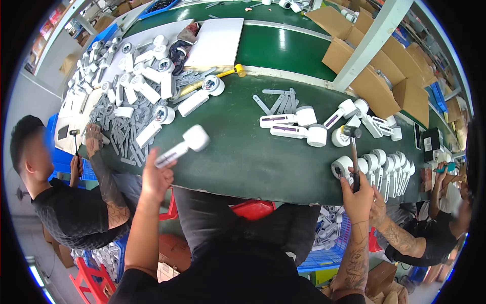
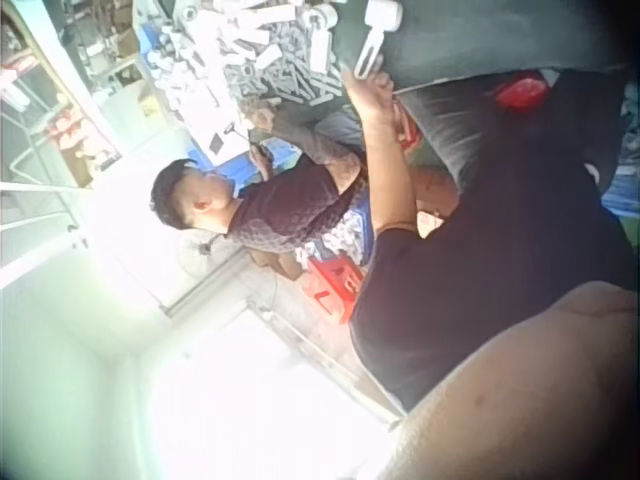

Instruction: The person takes plastic components from a blue crate onto the table, inserts plastic strips into the components by hand, and taps them secure using a small mallet.

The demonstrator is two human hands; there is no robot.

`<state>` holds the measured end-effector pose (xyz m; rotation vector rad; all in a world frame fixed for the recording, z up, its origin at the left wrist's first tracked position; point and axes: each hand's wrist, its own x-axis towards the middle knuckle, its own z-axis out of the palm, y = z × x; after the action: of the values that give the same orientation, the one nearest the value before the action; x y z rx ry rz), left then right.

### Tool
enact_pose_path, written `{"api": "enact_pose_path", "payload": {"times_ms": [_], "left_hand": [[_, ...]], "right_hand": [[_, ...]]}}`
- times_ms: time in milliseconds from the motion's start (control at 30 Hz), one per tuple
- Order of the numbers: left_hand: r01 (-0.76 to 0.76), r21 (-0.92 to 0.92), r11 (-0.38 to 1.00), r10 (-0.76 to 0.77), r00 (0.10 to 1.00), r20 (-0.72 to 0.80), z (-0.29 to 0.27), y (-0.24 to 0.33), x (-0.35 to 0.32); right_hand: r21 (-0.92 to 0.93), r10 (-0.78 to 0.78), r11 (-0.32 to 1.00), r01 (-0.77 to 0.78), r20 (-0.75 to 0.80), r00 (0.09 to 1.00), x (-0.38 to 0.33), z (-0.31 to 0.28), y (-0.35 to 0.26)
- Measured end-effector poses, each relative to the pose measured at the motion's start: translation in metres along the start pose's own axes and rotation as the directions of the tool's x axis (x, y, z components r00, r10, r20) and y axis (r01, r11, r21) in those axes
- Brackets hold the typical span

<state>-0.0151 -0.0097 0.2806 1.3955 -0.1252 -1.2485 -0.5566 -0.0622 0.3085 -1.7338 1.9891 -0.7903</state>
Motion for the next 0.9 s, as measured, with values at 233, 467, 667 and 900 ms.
{"api": "enact_pose_path", "payload": {"times_ms": [233,467,667,900], "left_hand": [[-0.485,0.39,0.783,0.469,0.872,0.143,0.065,-0.017,0.018],[-0.763,0.646,-0.011,0.331,0.607,0.723,0.236,-0.023,0.096],[-0.503,0.846,-0.175,0.277,0.8,0.532,0.281,-0.029,0.099],[-0.845,0.483,0.231,0.53,0.525,0.666,0.246,-0.025,0.08]], "right_hand": [[0.116,-0.139,0.982,0.151,-0.1,0.985,0.044,0.042,-0.022],[-0.018,-0.29,0.957,0.29,-0.03,0.957,0.092,0.1,-0.053],[0.075,-0.256,0.964,0.255,0.01,0.967,0.046,0.09,-0.064],[0.129,-0.248,0.96,0.247,-0.009,0.969,0.027,0.098,-0.071]]}}
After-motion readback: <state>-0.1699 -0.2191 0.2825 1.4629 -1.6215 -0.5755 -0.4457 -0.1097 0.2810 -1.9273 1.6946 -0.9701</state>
